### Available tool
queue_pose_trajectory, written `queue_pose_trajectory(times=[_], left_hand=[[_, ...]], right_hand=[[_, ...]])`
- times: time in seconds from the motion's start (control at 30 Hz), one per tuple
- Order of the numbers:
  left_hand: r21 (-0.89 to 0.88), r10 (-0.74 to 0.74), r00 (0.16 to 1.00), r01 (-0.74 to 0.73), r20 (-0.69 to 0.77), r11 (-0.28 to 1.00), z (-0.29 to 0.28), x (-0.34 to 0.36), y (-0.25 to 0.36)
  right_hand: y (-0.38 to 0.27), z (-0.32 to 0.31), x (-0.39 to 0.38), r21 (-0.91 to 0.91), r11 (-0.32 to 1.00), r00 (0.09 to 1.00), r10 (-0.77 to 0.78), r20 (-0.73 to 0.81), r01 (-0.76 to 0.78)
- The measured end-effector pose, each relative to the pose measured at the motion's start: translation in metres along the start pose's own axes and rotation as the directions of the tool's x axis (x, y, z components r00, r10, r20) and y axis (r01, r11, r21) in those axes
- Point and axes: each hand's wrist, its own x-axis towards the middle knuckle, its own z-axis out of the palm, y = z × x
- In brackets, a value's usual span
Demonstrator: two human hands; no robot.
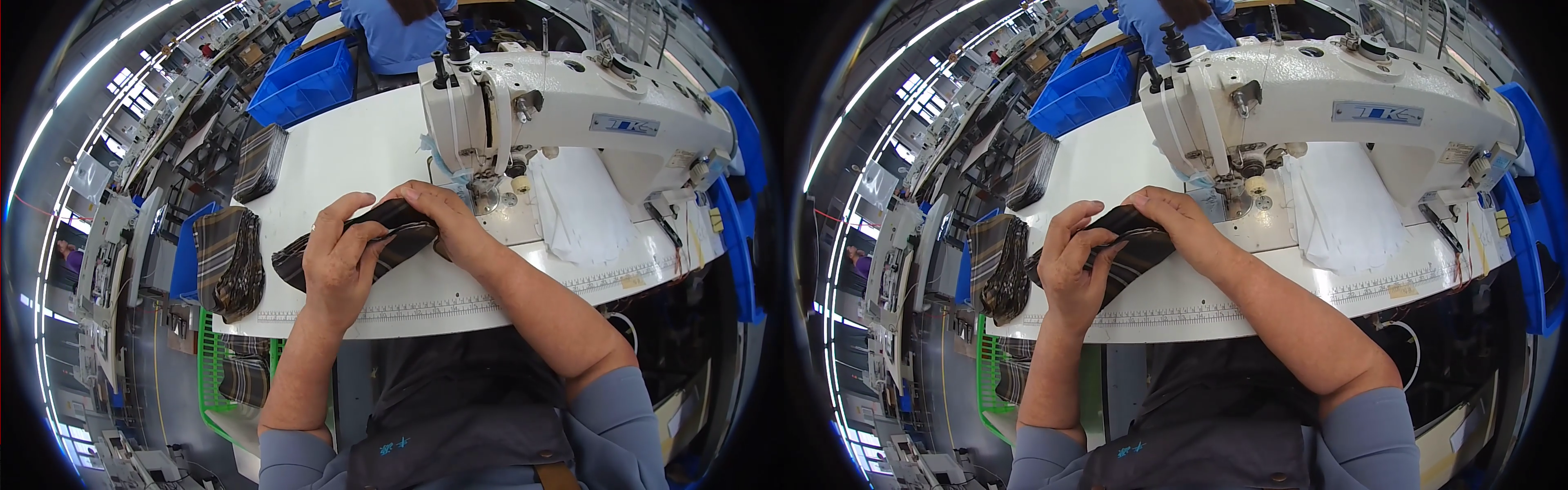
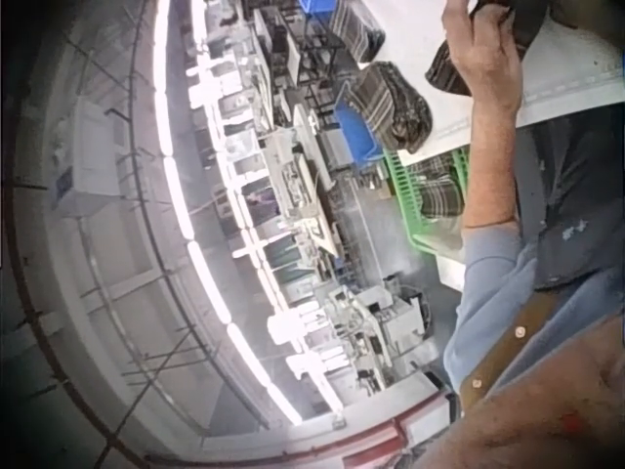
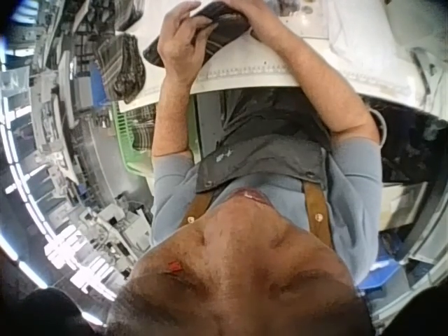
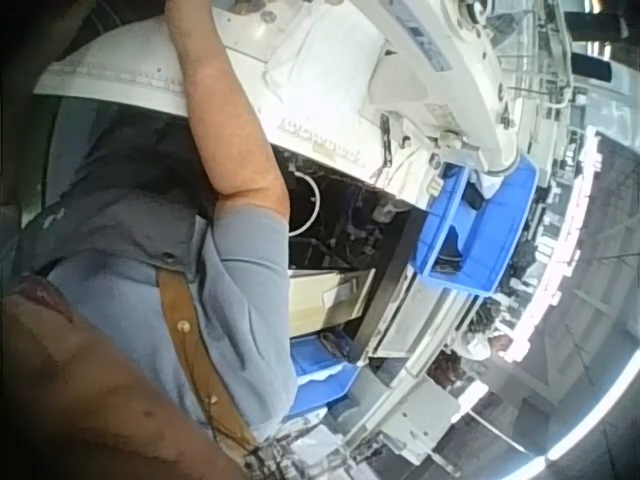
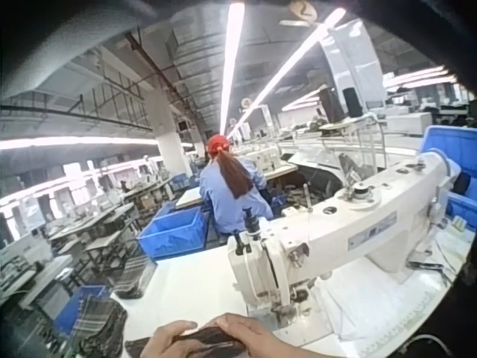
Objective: Sewing pieces of plaid fabric together using an industrial sewing machine in a garment factory.
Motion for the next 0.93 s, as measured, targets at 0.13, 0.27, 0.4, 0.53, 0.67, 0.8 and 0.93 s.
queue_pose_trajectory(times=[0.13, 0.27, 0.4, 0.53, 0.67, 0.8, 0.93], left_hand=[[0.001, 0.014, 1.0, -0.014, -0.019, 1.0, 0.004, -0.001, -0.002], [0.015, 0.054, 0.998, -0.054, -0.008, 0.998, 0.002, -0.001, -0.004], [0.072, 0.158, 0.987, -0.157, -0.016, 0.985, 0.002, -0.001, -0.007], [0.038, 0.1, 0.992, -0.097, -0.08, 0.995, 0.006, -0.011, -0.006], [0.332, 0.16, 0.975, -0.101, -0.155, 0.938, -0.001, 0.003, 0.006], [0.037, 0.009, 0.995, -0.006, -0.097, 0.999, 0.005, -0.009, -0.012], [0.028, 0.018, 0.982, -0.013, -0.187, 1.0, 0.011, -0.016, -0.013]], right_hand=[[0.0, 0.0, 0.0, -0.069, 0.997, 1.0, -0.016, 0.006, 0.017], [0.006, -0.003, 0.0, -0.009, 1.0, 1.0, 0.011, 0.007, -0.011], [0.005, -0.002, 0.0, 0.014, 0.999, 0.998, 0.046, -0.043, -0.046], [0.004, -0.002, 0.001, -0.023, 0.998, 0.995, 0.06, -0.077, -0.062], [0.006, -0.006, 0.0, -0.058, 0.996, 0.997, 0.072, -0.012, -0.072], [0.006, 0.0, -0.001, -0.048, 0.997, 0.997, 0.067, 0.026, -0.066], [0.006, -0.005, 0.0, -0.094, 0.996, 0.997, 0.017, 0.076, -0.01]])
